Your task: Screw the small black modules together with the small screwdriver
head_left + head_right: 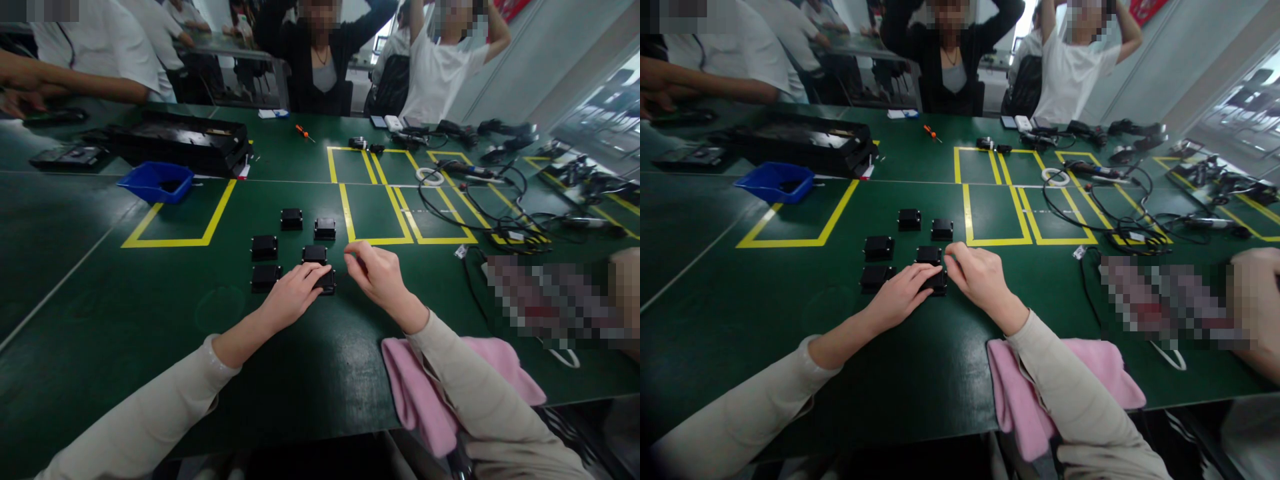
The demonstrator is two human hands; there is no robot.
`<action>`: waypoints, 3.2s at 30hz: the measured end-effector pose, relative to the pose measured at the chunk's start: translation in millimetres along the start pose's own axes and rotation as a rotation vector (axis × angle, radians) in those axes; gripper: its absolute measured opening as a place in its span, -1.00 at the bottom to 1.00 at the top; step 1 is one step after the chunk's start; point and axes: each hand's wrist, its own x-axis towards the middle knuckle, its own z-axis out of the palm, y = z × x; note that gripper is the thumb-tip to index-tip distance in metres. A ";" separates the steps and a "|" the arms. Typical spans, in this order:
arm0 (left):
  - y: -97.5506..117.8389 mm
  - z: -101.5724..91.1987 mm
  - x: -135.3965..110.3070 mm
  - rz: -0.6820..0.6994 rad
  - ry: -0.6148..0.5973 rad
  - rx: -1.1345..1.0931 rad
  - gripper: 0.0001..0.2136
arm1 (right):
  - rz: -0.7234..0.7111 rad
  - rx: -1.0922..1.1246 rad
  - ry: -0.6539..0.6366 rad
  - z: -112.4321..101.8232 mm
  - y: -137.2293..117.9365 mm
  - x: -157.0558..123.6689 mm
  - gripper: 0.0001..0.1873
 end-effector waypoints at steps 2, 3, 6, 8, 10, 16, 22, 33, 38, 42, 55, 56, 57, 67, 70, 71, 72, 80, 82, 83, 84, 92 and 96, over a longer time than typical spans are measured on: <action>0.5 -0.3 0.1 -0.005 -0.002 0.003 -0.56 | -0.015 -0.006 0.010 -0.4 -0.1 0.1 -0.74; 0.8 -0.4 0.1 -0.008 -0.003 0.004 -0.56 | -0.018 -0.009 0.014 -0.2 -0.2 0.1 -0.74; 1.2 -0.2 0.3 -0.014 -0.003 -0.002 -0.55 | -0.010 -0.017 0.001 1.2 -0.7 -0.4 -0.76; 1.1 0.3 0.5 -0.015 -0.005 -0.007 -0.55 | -0.004 -0.022 -0.018 1.5 -1.0 -0.5 -0.76; 0.9 0.8 0.5 -0.015 -0.006 -0.008 -0.55 | -0.010 -0.031 -0.030 0.8 -1.3 -0.2 -0.76; 1.0 1.2 0.2 -0.012 0.006 -0.001 -0.55 | -0.086 -0.020 0.023 -2.7 -5.2 2.7 -0.78; 1.6 0.8 0.0 -0.021 -0.002 0.002 -0.55 | -0.070 -0.015 -0.010 -2.2 -5.2 2.0 -0.76; 1.5 0.6 0.5 -0.014 -0.001 0.014 -0.56 | -0.064 0.003 -0.018 -2.4 -6.0 2.8 -0.71; 0.9 1.8 0.0 -0.006 0.017 0.012 -0.56 | -0.065 -0.020 -0.019 -3.1 -5.8 4.2 -0.70; 1.0 1.0 -0.3 -0.007 0.017 0.013 -0.56 | -0.072 0.020 -0.008 -3.6 -6.9 4.8 -0.71; 1.6 -1.4 -0.4 -0.004 0.003 0.023 -0.57 | -0.037 0.002 -0.056 -2.8 -6.1 2.9 -0.71; 1.5 -1.3 -0.4 -0.002 0.004 0.022 -0.57 | -0.035 -0.011 -0.058 -3.0 -5.9 2.8 -0.72; 1.3 -1.1 -0.5 -0.002 0.006 0.020 -0.57 | -0.024 -0.025 -0.065 -3.0 -5.6 2.7 -0.72; 1.0 0.4 -0.1 -0.017 0.000 -0.015 -0.55 | -0.045 0.002 -0.044 -3.1 -4.6 2.7 -0.74; 1.0 0.6 -0.4 -0.017 0.003 -0.005 -0.56 | -0.038 -0.019 -0.069 -3.4 -3.5 2.0 -0.74; 1.1 0.6 -0.5 -0.017 0.002 -0.001 -0.56 | -0.038 -0.012 -0.074 -3.3 -3.5 1.8 -0.75; 1.1 0.4 -0.5 -0.018 0.001 0.002 -0.56 | -0.038 -0.001 -0.075 -3.0 -3.7 1.8 -0.76; 1.8 -1.0 0.4 -0.025 -0.013 -0.004 -0.56 | -0.060 -0.005 -0.052 -3.5 -5.0 2.2 -0.75; 1.6 -0.8 0.3 -0.022 -0.010 -0.002 -0.56 | -0.063 -0.019 -0.048 -3.6 -4.1 1.8 -0.73; 1.4 -0.7 0.2 -0.020 -0.005 -0.001 -0.56 | -0.056 -0.019 -0.051 -3.4 -3.7 1.6 -0.74; 1.2 -0.6 0.1 -0.017 0.000 -0.001 -0.56 | -0.046 -0.014 -0.056 -3.2 -3.5 1.4 -0.75; 2.2 -0.2 1.4 -0.013 -0.002 0.009 -0.57 | -0.032 -0.001 -0.039 -3.2 -3.6 1.8 -0.76; 1.8 -0.1 1.5 -0.012 -0.010 0.002 -0.56 | -0.030 -0.002 -0.047 -3.8 -2.5 0.9 -0.76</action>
